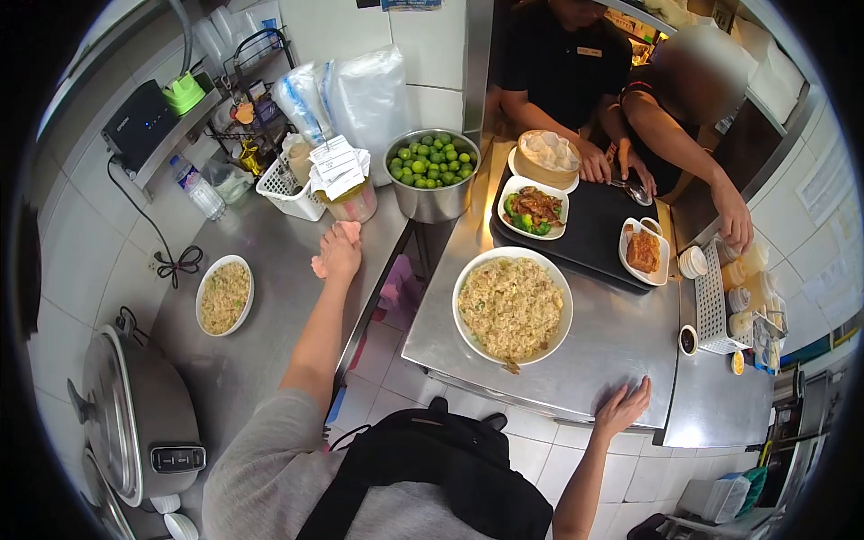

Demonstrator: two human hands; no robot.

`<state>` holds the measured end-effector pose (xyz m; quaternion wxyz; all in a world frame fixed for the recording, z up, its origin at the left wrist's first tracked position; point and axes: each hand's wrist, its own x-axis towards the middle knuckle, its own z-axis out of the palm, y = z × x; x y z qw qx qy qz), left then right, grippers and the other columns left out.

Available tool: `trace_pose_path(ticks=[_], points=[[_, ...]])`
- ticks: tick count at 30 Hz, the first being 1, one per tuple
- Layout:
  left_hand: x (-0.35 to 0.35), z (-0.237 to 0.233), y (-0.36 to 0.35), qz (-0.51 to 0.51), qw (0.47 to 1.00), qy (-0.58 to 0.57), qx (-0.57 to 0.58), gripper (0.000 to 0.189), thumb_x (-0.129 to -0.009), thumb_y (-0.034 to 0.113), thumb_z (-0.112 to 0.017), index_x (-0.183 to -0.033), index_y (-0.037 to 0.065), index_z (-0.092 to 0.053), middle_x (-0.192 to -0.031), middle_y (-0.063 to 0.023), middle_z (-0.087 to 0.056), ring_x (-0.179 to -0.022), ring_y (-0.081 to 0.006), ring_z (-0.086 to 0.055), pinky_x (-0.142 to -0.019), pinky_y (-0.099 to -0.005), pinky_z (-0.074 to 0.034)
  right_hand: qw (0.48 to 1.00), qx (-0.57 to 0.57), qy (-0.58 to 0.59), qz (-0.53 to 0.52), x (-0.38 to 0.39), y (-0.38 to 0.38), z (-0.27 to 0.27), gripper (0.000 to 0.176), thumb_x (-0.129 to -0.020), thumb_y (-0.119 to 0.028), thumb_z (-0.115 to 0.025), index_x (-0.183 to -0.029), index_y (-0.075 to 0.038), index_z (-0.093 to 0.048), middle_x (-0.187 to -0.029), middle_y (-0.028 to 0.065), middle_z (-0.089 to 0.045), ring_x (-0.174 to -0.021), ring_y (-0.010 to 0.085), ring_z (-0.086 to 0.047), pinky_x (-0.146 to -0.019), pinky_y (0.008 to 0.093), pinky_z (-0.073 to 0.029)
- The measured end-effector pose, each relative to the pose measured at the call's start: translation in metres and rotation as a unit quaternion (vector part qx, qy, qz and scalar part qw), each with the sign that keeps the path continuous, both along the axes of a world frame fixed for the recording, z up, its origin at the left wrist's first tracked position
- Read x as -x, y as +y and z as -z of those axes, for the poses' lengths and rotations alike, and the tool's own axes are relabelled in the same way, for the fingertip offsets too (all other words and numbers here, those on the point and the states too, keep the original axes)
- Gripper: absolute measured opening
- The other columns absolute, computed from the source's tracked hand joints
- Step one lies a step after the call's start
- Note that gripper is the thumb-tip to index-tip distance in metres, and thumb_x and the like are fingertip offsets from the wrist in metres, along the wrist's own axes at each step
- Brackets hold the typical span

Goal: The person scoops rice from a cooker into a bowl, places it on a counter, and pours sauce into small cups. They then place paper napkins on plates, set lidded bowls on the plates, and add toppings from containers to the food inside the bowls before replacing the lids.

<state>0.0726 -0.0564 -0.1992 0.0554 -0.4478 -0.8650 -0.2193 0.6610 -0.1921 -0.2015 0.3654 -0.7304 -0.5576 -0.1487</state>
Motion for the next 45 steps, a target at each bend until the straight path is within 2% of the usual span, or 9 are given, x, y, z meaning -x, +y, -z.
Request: trace_pose_path(ticks=[6, 12, 16, 25, 34, 36, 38, 43, 45], points=[[-0.037, 0.019, 0.029, -0.057, 0.993, 0.051, -0.087, 0.062, -0.078, 0.021, -0.061, -0.13, -0.001, -0.035, -0.124, -0.0211, -0.045, -0.109, -0.0379, -0.043, -0.093, -0.0453, -0.036, 1.0, 0.002, -0.014, -0.002, -0.004, 0.002, 0.005, 0.043, -0.091, -0.023, -0.045, -0.125, 0.004, -0.042, -0.125, 0.0205, -0.046, -0.115, 0.0365, -0.042, -0.097, 0.0433, -0.032], [-0.069, 0.004, 0.004, 0.318, 0.943, 0.02, -0.096, 0.041, -0.074, 0.011, -0.059, -0.116, 0.013, -0.058, -0.114, -0.01, -0.056, -0.102, -0.0304, -0.051, -0.089, -0.0423, -0.038, 1.0, 0.001, 0.009, -0.009, -0.005, 0.0, 0.005, 0.045, -0.088, -0.02, -0.047, -0.126, 0.004, -0.041, -0.125, 0.0217, -0.045, -0.116, 0.038, -0.042, -0.098, 0.0432, -0.032], [-0.064, -0.014, -0.043, 0.373, 0.915, 0.131, -0.081, 0.037, -0.074, 0.016, -0.054, -0.11, 0.018, -0.059, -0.102, -0.0034, -0.059, -0.095, -0.024, -0.052, -0.078, -0.0396, -0.038, 1.0, -0.008, 0.019, -0.006, -0.008, 0.0, 0.006, 0.048, -0.083, -0.016, -0.05, -0.127, 0.002, -0.04, -0.127, 0.0223, -0.043, -0.119, 0.0387, -0.039, -0.1, 0.0456, -0.028], [-0.077, -0.056, -0.211, 0.393, 0.918, -0.003, 0.047, 0.027, -0.064, 0.01, -0.065, -0.09, 0.016, -0.066, -0.104, -0.0052, -0.055, -0.103, -0.0263, -0.049, -0.082, -0.041, -0.041, 0.999, -0.005, 0.028, 0.036, 0.001, -0.003, -0.004, 0.05, -0.081, -0.015, -0.053, -0.128, -0.002, -0.039, -0.131, 0.0186, -0.04, -0.122, 0.0357, -0.035, -0.102, 0.0454, -0.026], [-0.042, -0.019, -0.124, 0.32, 0.938, -0.039, -0.124, 0.049, -0.066, 0.005, -0.062, -0.114, 0.013, -0.057, -0.116, -0.0165, -0.048, -0.107, -0.0367, -0.043, -0.092, -0.0463, -0.034, 0.998, 0.007, 0.056, 0.033, 0.004, -0.004, -0.01, 0.047, -0.082, -0.014, -0.054, -0.126, -0.002, -0.04, -0.13, 0.0179, -0.04, -0.121, 0.0356, -0.036, -0.1, 0.0444, -0.028], [-0.008, -0.024, -0.102, 0.283, 0.953, 0.037, -0.1, 0.062, -0.068, 0.009, -0.063, -0.127, 0.014, -0.048, -0.129, -0.019, -0.041, -0.117, -0.0388, -0.037, -0.097, -0.0489, -0.03, 0.997, -0.003, 0.074, 0.014, 0.0, -0.003, -0.008, 0.047, -0.082, -0.013, -0.054, -0.126, -0.002, -0.04, -0.129, 0.0186, -0.04, -0.121, 0.0359, -0.036, -0.1, 0.0437, -0.03], [0.021, -0.02, -0.096, 0.131, 0.981, 0.143, 0.014, 0.068, -0.071, 0.017, -0.065, -0.134, 0.014, -0.04, -0.141, -0.0199, -0.028, -0.129, -0.0385, -0.026, -0.102, -0.0492, -0.025, 0.992, -0.024, 0.127, 0.007, -0.001, -0.004, -0.01, 0.048, -0.082, -0.011, -0.054, -0.127, -0.002, -0.039, -0.129, 0.0193, -0.04, -0.121, 0.0353, -0.036, -0.101, 0.0417, -0.03], [0.013, -0.051, -0.117, 0.15, 0.969, 0.107, -0.164, 0.067, -0.078, 0.031, -0.065, -0.134, 0.011, -0.038, -0.147, -0.018, -0.018, -0.134, -0.0357, -0.017, -0.105, -0.0496, -0.018, 0.966, -0.083, 0.246, 0.005, -0.035, 0.003, -0.01, 0.051, -0.08, -0.005, -0.054, -0.127, -0.001, -0.038, -0.13, 0.0192, -0.038, -0.122, 0.0337, -0.036, -0.103, 0.0408, -0.028], [-0.028, -0.071, -0.13, 0.168, 0.953, 0.062, -0.243, 0.063, -0.081, 0.034, -0.063, -0.132, 0.006, -0.039, -0.146, -0.0173, -0.021, -0.134, -0.0342, -0.019, -0.106, -0.0485, -0.015, 0.973, -0.118, 0.201, -0.004, -0.073, 0.02, -0.026, 0.051, -0.078, -0.002, -0.054, -0.127, -0.001, -0.038, -0.13, 0.0193, -0.038, -0.122, 0.0339, -0.037, -0.103, 0.0404, -0.028]])
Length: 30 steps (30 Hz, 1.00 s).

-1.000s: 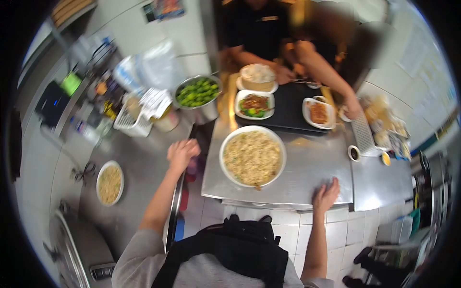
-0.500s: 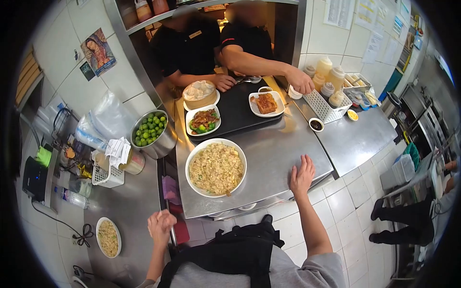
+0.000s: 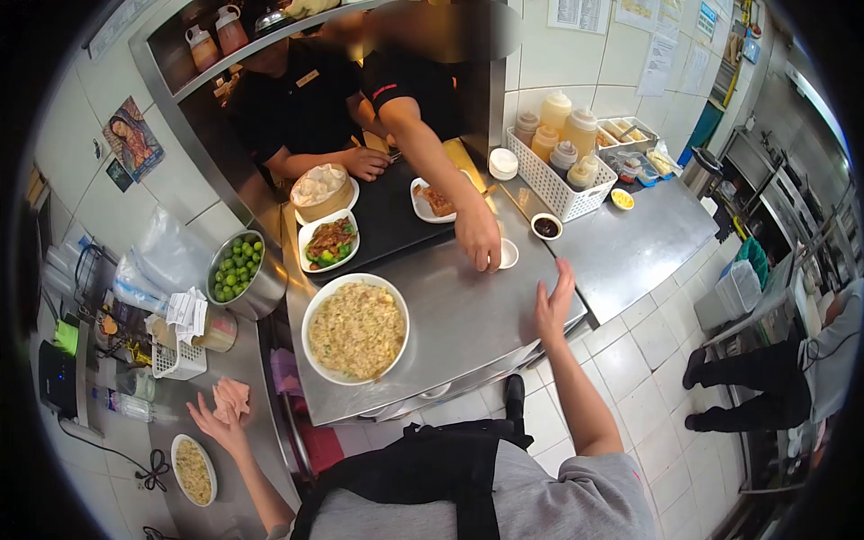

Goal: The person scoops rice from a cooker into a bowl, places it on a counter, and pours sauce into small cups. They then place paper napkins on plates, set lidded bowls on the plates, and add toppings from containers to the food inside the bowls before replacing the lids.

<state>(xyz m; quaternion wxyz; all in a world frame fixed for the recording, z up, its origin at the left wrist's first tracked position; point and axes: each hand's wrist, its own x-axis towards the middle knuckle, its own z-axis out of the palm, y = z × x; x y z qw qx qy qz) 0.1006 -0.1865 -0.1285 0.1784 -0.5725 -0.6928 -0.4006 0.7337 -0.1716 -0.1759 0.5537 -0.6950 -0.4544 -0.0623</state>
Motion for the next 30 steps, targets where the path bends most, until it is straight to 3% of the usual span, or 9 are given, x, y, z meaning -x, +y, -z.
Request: trace_pose_path(ticks=[5, 7, 10, 13, 17, 20, 23, 24, 30], points=[[-0.184, -0.059, -0.017, 0.112, 0.987, -0.088, -0.076, 0.05, -0.084, 0.012, -0.055, -0.13, -0.002, -0.039, -0.144, -0.0176, -0.025, -0.132, -0.0302, -0.026, -0.105, -0.0422, -0.024, 0.998, -0.036, -0.037, -0.036, -0.117, 0.093, -0.094, 0.054, -0.076, 0.0, -0.056, -0.126, 0.0, -0.038, -0.117, 0.0196, -0.048, -0.111, 0.0319, -0.046, -0.094, 0.0379, -0.038], [-0.239, -0.039, -0.013, 0.191, 0.963, -0.179, -0.06, 0.047, -0.083, 0.018, -0.057, -0.124, 0.0, -0.044, -0.14, -0.0213, -0.029, -0.132, -0.0356, -0.024, -0.107, -0.0456, -0.018, 0.99, -0.006, -0.134, -0.045, -0.166, 0.151, -0.121, 0.05, -0.079, -0.005, -0.058, -0.125, -0.001, -0.039, -0.112, 0.0178, -0.055, -0.1, 0.0318, -0.055, -0.083, 0.0395, -0.045], [-0.331, -0.034, -0.017, 0.263, 0.947, -0.185, 0.028, 0.052, -0.075, 0.009, -0.062, -0.123, 0.001, -0.045, -0.14, -0.0225, -0.028, -0.131, -0.0359, -0.027, -0.106, -0.0451, -0.021, 0.956, 0.083, -0.279, -0.043, -0.204, 0.225, -0.144, 0.044, -0.078, -0.014, -0.061, -0.115, 0.001, -0.044, -0.105, 0.0221, -0.058, -0.099, 0.0373, -0.055, -0.081, 0.0426, -0.046], [-0.388, -0.035, -0.022, 0.303, 0.925, -0.217, 0.081, 0.05, -0.074, 0.007, -0.062, -0.121, 0.0, -0.047, -0.139, -0.0229, -0.031, -0.128, -0.036, -0.031, -0.105, -0.044, -0.025, 0.919, 0.314, -0.225, -0.077, -0.222, 0.283, -0.148, 0.048, -0.072, -0.024, -0.069, -0.106, 0.0, -0.046, -0.102, 0.0243, -0.059, -0.098, 0.0401, -0.056, -0.08, 0.0441, -0.046], [-0.404, -0.031, -0.031, 0.268, 0.932, -0.231, 0.085, 0.046, -0.074, 0.006, -0.061, -0.119, 0.0, -0.05, -0.133, -0.0209, -0.04, -0.122, -0.0332, -0.04, -0.1, -0.0414, -0.033, 0.901, 0.347, -0.241, -0.098, -0.211, 0.292, -0.154, 0.065, -0.062, -0.022, -0.075, -0.112, 0.002, -0.041, -0.096, 0.0233, -0.061, -0.093, 0.039, -0.059, -0.08, 0.0434, -0.048], [-0.407, -0.028, -0.031, 0.246, 0.921, -0.292, 0.077, 0.045, -0.076, 0.004, -0.059, -0.121, 0.002, -0.05, -0.125, -0.0142, -0.049, -0.112, -0.0237, -0.05, -0.088, -0.0343, -0.044, 0.94, 0.22, -0.234, -0.117, -0.219, 0.276, -0.172, 0.068, -0.062, -0.022, -0.076, -0.114, 0.001, -0.039, -0.093, 0.0233, -0.062, -0.089, 0.0386, -0.06, -0.077, 0.0426, -0.048], [-0.417, -0.012, -0.022, 0.314, 0.875, -0.351, 0.113, 0.043, -0.076, 0.0, -0.059, -0.118, 0.002, -0.052, -0.123, -0.0155, -0.051, -0.105, -0.0249, -0.056, -0.082, -0.0328, -0.046, 0.962, 0.151, -0.195, -0.115, -0.218, 0.218, -0.233, 0.073, -0.062, -0.021, -0.078, -0.119, -0.001, -0.037, -0.089, 0.0217, -0.062, -0.085, 0.0361, -0.061, -0.074, 0.0404, -0.048], [-0.421, -0.007, -0.016, 0.336, 0.878, -0.322, 0.114, 0.045, -0.076, -0.001, -0.059, -0.12, 0.004, -0.05, -0.118, -0.0133, -0.054, -0.092, -0.0193, -0.059, -0.073, -0.0289, -0.048, 0.967, 0.109, -0.2, -0.118, -0.222, 0.198, -0.251, 0.075, -0.062, -0.021, -0.078, -0.121, -0.002, -0.036, -0.089, 0.0211, -0.062, -0.084, 0.0345, -0.062, -0.073, 0.0393, -0.049], [-0.427, 0.059, 0.009, 0.381, 0.808, -0.41, 0.184, 0.046, -0.078, 0.001, -0.061, -0.122, 0.006, -0.048, -0.084, -0.0042, -0.057, -0.059, -0.0076, -0.049, -0.053, -0.0206, -0.042, 0.977, -0.111, -0.004, -0.183, -0.233, 0.067, -0.309, 0.079, -0.072, -0.008, -0.073, -0.135, -0.005, -0.025, -0.101, 0.0173, -0.059, -0.09, 0.0232, -0.061, -0.08, 0.0317, -0.048]])
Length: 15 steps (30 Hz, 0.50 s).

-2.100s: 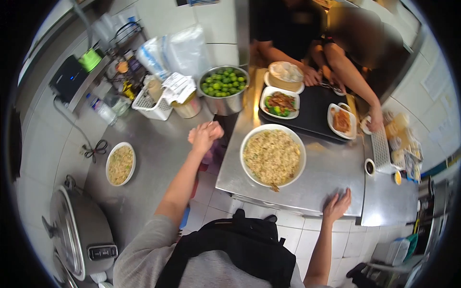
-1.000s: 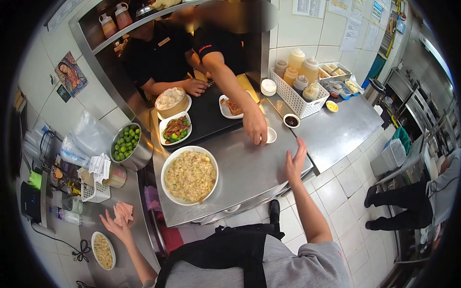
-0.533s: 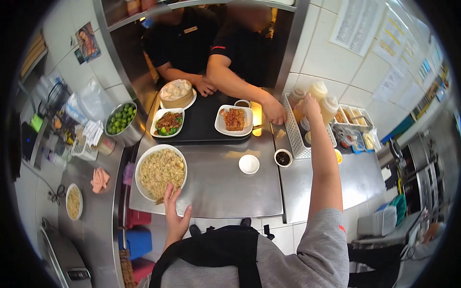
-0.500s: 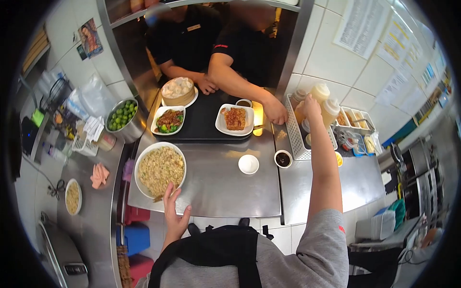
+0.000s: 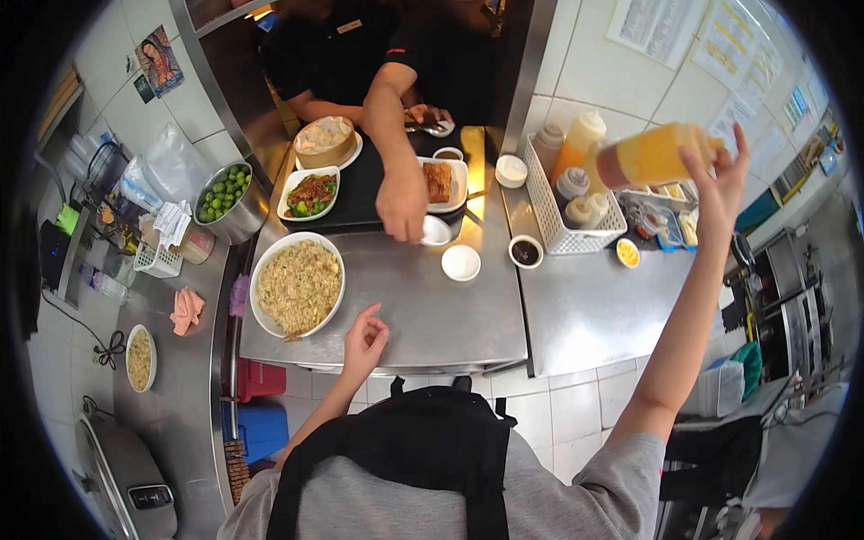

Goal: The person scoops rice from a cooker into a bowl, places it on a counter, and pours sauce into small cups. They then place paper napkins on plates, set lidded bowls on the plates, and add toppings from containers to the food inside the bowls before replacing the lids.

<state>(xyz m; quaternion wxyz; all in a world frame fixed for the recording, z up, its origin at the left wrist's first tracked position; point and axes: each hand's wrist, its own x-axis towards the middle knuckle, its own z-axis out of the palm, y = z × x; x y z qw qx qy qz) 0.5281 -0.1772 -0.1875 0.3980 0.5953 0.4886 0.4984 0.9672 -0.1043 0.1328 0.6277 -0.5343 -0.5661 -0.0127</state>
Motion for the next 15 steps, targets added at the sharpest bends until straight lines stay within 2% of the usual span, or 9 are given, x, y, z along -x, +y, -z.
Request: trace_pose_path(ticks=[2, 3, 5, 6, 9, 12, 13, 15], points=[[-0.001, -0.004, -0.003, 0.007, 1.0, 0.01, 0.0, 0.044, -0.078, -0.002, -0.059, -0.12, 0.004, -0.05, -0.077, -0.0015, -0.054, -0.057, -0.0051, -0.047, -0.053, -0.019, -0.039, 0.997, -0.014, 0.076, -0.014, 0.002, -0.034, 0.023, 0.079, -0.073, -0.006, -0.072, -0.136, -0.005, -0.025, -0.104, 0.0174, -0.059, -0.094, 0.023, -0.059, -0.084, 0.0308, -0.047], [-0.001, -0.006, -0.004, 0.01, 1.0, 0.015, -0.001, 0.042, -0.078, -0.004, -0.059, -0.119, 0.004, -0.05, -0.073, -0.0002, -0.052, -0.056, -0.0039, -0.046, -0.052, -0.0182, -0.038, 0.994, -0.001, 0.101, -0.031, -0.006, -0.044, 0.051, 0.079, -0.073, -0.006, -0.073, -0.136, -0.004, -0.025, -0.105, 0.0177, -0.058, -0.096, 0.0231, -0.059, -0.085, 0.0305, -0.046], [0.005, 0.002, -0.003, 0.037, 0.999, 0.032, -0.009, 0.041, -0.078, 0.0, -0.06, -0.117, 0.005, -0.052, -0.07, -0.0005, -0.053, -0.053, -0.006, -0.046, -0.05, -0.021, -0.039, 0.996, 0.041, 0.079, 0.0, -0.015, -0.054, 0.124, 0.079, -0.072, -0.005, -0.074, -0.135, -0.002, -0.026, -0.101, 0.0151, -0.059, -0.093, 0.0222, -0.059, -0.083, 0.0305, -0.046], [0.008, 0.004, -0.002, 0.048, 0.998, 0.04, -0.012, 0.04, -0.078, 0.002, -0.061, -0.116, 0.006, -0.052, -0.069, -0.0007, -0.054, -0.052, -0.007, -0.046, -0.049, -0.0224, -0.039, 0.993, 0.076, 0.085, 0.005, -0.004, -0.064, 0.15, 0.081, -0.07, -0.006, -0.076, -0.134, -0.002, -0.027, -0.106, 0.0149, -0.057, -0.095, 0.0206, -0.058, -0.082, 0.0294, -0.047], [0.011, 0.005, -0.001, 0.069, 0.996, 0.054, -0.026, 0.036, -0.079, 0.003, -0.061, -0.114, 0.006, -0.054, -0.066, -0.0007, -0.053, -0.051, -0.0076, -0.046, -0.049, -0.0233, -0.039, 0.98, 0.138, 0.075, 0.124, 0.024, -0.087, 0.199, 0.081, -0.069, -0.009, -0.077, -0.133, 0.0, -0.029, -0.114, 0.0173, -0.053, -0.102, 0.0224, -0.055, -0.086, 0.0312, -0.045], [0.012, 0.003, -0.004, 0.08, 0.995, 0.048, -0.019, 0.031, -0.079, 0.005, -0.061, -0.109, 0.005, -0.057, -0.066, -0.001, -0.053, -0.051, -0.0084, -0.047, -0.049, -0.0235, -0.039, 0.987, 0.002, 0.085, 0.135, 0.019, -0.086, 0.281, 0.081, -0.067, -0.013, -0.079, -0.131, 0.002, -0.032, -0.119, 0.0192, -0.048, -0.109, 0.0262, -0.05, -0.091, 0.0339, -0.041], [0.013, 0.004, -0.004, 0.085, 0.996, 0.027, -0.021, 0.029, -0.079, 0.005, -0.061, -0.107, 0.005, -0.058, -0.066, -0.0008, -0.054, -0.051, -0.0079, -0.047, -0.049, -0.0233, -0.039, 0.982, 0.069, 0.059, 0.166, 0.031, -0.086, 0.29, 0.079, -0.066, -0.015, -0.079, -0.128, 0.003, -0.034, -0.12, 0.0197, -0.048, -0.115, 0.0285, -0.045, -0.098, 0.0369, -0.035], [0.019, 0.007, -0.012, 0.09, 0.996, -0.014, -0.022, 0.025, -0.079, 0.005, -0.061, -0.104, 0.004, -0.059, -0.066, -0.0003, -0.054, -0.052, -0.0069, -0.047, -0.049, -0.0231, -0.039, 0.986, 0.092, 0.055, 0.127, 0.04, -0.082, 0.291, 0.078, -0.062, -0.01, -0.079, -0.127, 0.0, -0.037, -0.122, 0.0172, -0.048, -0.115, 0.0307, -0.044, -0.097, 0.0388, -0.035]])
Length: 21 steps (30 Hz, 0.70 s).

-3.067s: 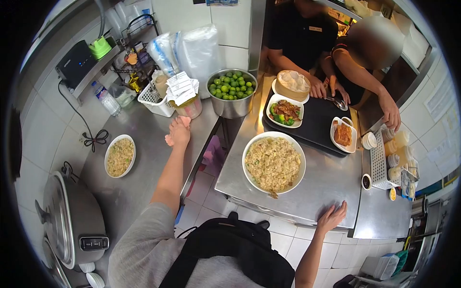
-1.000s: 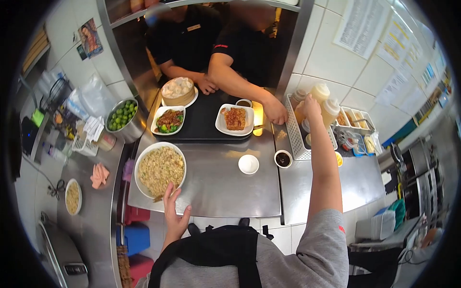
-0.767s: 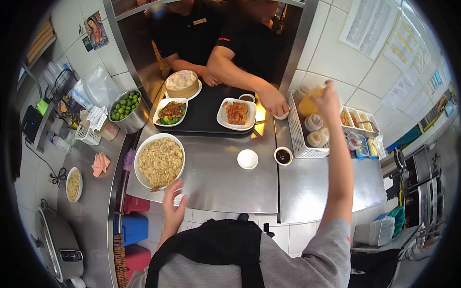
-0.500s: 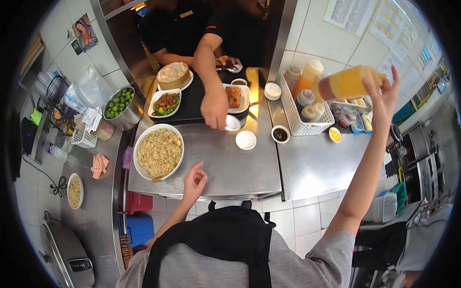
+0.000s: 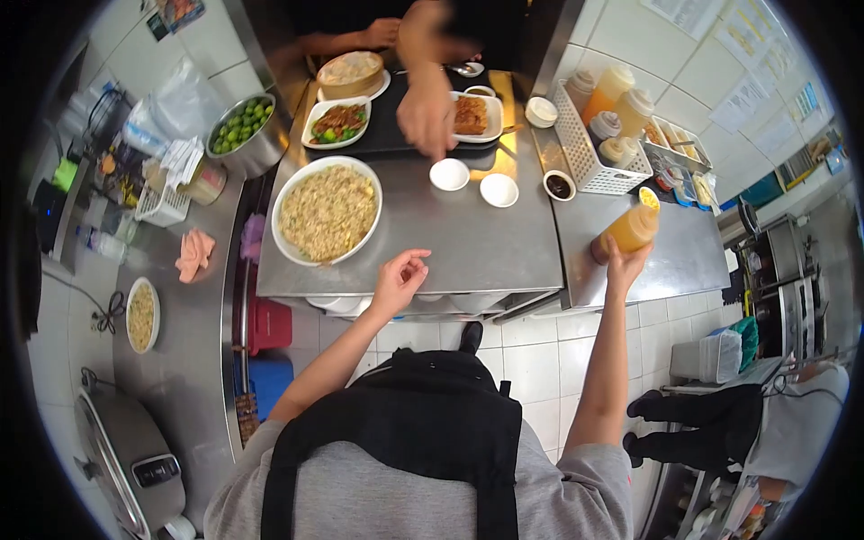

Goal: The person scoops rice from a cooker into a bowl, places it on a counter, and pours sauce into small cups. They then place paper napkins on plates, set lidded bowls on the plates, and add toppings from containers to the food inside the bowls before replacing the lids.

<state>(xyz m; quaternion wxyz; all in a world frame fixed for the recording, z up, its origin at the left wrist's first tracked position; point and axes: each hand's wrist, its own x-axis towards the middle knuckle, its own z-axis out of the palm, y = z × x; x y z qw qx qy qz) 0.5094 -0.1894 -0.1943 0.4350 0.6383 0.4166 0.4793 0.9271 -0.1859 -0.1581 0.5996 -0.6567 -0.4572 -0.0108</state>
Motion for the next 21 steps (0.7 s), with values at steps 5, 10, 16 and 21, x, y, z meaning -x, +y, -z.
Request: trace_pose_path(ticks=[5, 10, 16, 21], points=[[0.05, 0.005, -0.059, 0.118, 0.989, 0.012, 0.083, 0.021, -0.081, 0.005, -0.062, -0.102, 0.003, -0.061, -0.068, 0.0025, -0.054, -0.058, -0.0029, -0.046, -0.053, -0.0193, -0.039, 0.865, 0.194, -0.46, -0.041, 0.08, 0.032, -0.08, 0.07, -0.061, -0.006, -0.07, -0.125, -0.009, -0.042, -0.11, 0.0099, -0.051, -0.105, 0.0299, -0.048, -0.094, 0.0456, -0.036], [0.124, 0.087, -0.129, 0.021, 0.981, 0.078, 0.179, 0.024, -0.079, 0.012, -0.065, -0.101, 0.005, -0.061, -0.069, -0.0033, -0.059, -0.062, -0.0097, -0.055, -0.059, -0.0253, -0.045, 0.689, 0.237, -0.682, -0.063, 0.116, 0.074, -0.101, 0.057, -0.066, -0.005, -0.064, -0.119, -0.013, -0.046, -0.103, 0.0053, -0.051, -0.103, 0.0237, -0.048, -0.094, 0.0496, -0.034], [0.23, 0.234, -0.24, -0.116, 0.877, 0.288, 0.368, 0.037, -0.073, 0.031, -0.066, -0.099, 0.005, -0.063, -0.083, -0.0171, -0.065, -0.08, -0.0297, -0.063, -0.073, -0.0386, -0.049, 0.572, 0.211, -0.785, -0.111, 0.147, 0.104, -0.113, 0.033, -0.07, -0.008, -0.062, -0.1, -0.014, -0.052, -0.095, 0.0012, -0.052, -0.1, 0.0183, -0.049, -0.096, 0.0461, -0.032], [0.27, 0.242, -0.338, -0.175, 0.741, 0.328, 0.559, 0.033, -0.073, 0.027, -0.066, -0.095, 0.002, -0.062, -0.077, -0.0143, -0.066, -0.067, -0.0285, -0.065, -0.067, -0.0377, -0.052, 0.514, 0.205, -0.82, -0.143, 0.153, 0.117, -0.113, 0.021, -0.071, -0.012, -0.061, -0.091, -0.014, -0.055, -0.088, -0.0017, -0.055, -0.094, 0.014, -0.052, -0.091, 0.0355, -0.032]])
